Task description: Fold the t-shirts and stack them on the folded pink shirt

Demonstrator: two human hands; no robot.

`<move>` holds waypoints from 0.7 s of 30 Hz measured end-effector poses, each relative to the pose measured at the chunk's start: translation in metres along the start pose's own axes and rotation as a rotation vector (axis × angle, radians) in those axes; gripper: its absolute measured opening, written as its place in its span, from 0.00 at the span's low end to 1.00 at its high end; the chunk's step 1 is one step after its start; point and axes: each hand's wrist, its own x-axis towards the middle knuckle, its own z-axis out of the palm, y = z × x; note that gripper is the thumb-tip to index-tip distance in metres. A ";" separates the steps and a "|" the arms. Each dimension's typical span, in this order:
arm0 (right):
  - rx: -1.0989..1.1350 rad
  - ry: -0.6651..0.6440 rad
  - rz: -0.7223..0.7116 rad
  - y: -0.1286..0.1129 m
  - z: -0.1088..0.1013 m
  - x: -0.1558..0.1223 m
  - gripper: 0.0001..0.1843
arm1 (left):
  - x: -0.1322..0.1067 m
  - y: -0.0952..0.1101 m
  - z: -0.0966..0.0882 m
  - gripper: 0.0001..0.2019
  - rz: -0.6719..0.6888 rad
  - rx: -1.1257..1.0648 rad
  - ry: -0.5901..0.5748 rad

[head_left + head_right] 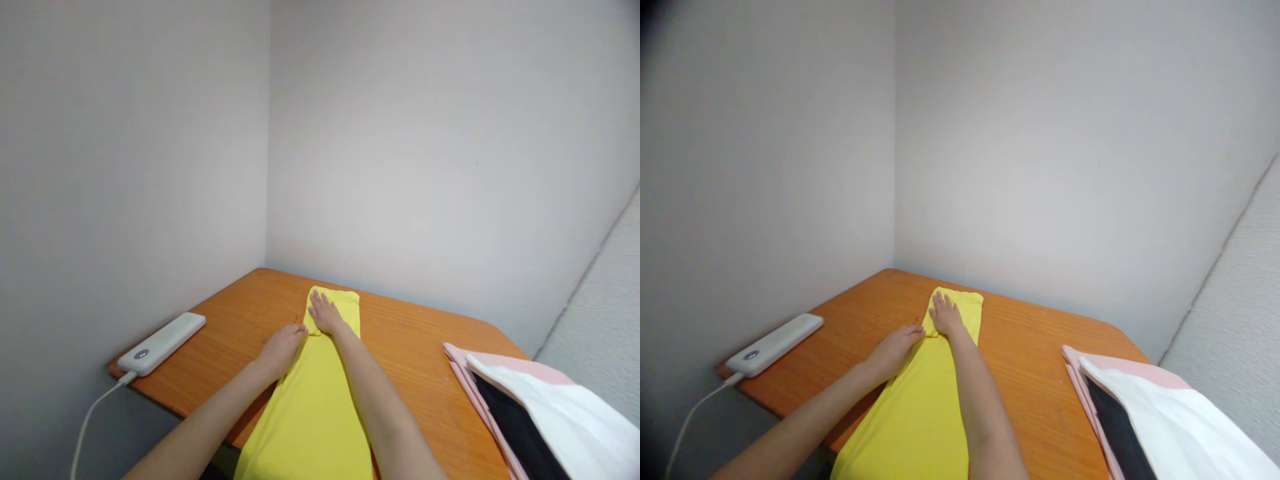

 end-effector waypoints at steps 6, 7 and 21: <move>-0.028 0.000 0.060 -0.008 -0.004 0.000 0.32 | 0.001 0.012 -0.006 0.18 -0.029 0.068 -0.038; -0.030 0.000 0.062 -0.011 -0.007 -0.003 0.32 | 0.003 0.013 -0.008 0.18 -0.045 0.076 -0.045; 0.152 0.027 -0.160 -0.002 -0.045 -0.287 0.37 | -0.191 0.042 -0.030 0.17 -0.579 -0.388 0.483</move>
